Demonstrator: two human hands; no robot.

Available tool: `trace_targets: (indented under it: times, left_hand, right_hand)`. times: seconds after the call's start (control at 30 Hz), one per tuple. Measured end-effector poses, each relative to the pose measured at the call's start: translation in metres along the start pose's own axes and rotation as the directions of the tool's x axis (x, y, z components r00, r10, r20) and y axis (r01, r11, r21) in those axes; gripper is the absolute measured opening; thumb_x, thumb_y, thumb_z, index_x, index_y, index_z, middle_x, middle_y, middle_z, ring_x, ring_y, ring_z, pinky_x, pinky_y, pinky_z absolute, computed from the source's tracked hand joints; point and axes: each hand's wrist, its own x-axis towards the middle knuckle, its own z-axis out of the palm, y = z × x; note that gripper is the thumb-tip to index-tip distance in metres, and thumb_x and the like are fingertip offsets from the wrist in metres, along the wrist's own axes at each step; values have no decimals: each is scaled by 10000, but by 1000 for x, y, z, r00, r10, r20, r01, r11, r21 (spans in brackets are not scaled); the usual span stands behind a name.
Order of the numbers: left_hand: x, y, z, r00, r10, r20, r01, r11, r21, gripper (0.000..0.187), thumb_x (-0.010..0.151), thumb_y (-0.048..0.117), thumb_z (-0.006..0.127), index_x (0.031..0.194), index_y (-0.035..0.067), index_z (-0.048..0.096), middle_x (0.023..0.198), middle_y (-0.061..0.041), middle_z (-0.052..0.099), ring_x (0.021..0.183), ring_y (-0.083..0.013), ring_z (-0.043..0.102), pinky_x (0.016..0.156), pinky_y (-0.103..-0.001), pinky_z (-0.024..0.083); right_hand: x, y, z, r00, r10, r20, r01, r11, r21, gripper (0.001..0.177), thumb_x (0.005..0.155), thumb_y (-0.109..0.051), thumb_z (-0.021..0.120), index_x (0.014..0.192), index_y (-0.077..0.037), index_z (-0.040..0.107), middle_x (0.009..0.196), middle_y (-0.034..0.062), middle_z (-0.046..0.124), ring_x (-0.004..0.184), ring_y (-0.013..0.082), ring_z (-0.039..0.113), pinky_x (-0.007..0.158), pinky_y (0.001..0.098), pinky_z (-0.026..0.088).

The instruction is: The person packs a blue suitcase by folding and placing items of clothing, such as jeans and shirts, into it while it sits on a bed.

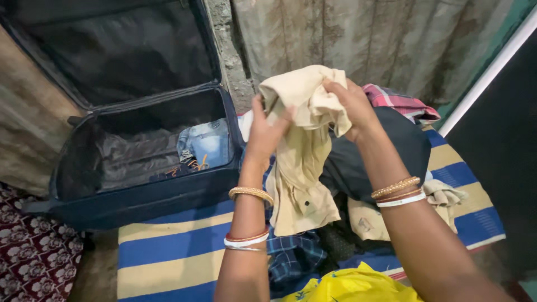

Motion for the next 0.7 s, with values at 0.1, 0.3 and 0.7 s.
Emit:
trace_targets:
  times: [0.1,0.3,0.7]
  left_hand:
    - [-15,17,7,987,163,3,-145,869,474,1354,648,482,979,1552,-9,100,1549,-289,330,1423,-427,359,1120,-476,308]
    - [-37,29,10,909,385,-159,-265,828,494,1342,593,298,938,1580,36,66,1549,-308,340,1421,-474,358,1151,-522,295]
    - [-1,-6,23,980,-188,-67,84,695,-714,318,968,147,567,1230,-29,601,1153,-130,707,989,-248,712,826,-389,592]
  right_hand:
    - [-10,-5,3,995,89,35,-94,977,191,305,963,-184,640,1242,-62,617,1057,59,715,910,176,727,781,333,614]
    - [-47,-27,6,982,25,188,-70,969,237,370,1043,-239,671,1357,-50,619,1108,64,707,890,148,699,685,266,558]
    - [-104,-30,57,946,-94,309,209,909,-362,958,881,-143,746,1623,-153,140,1524,115,445,1331,185,538,1101,353,466]
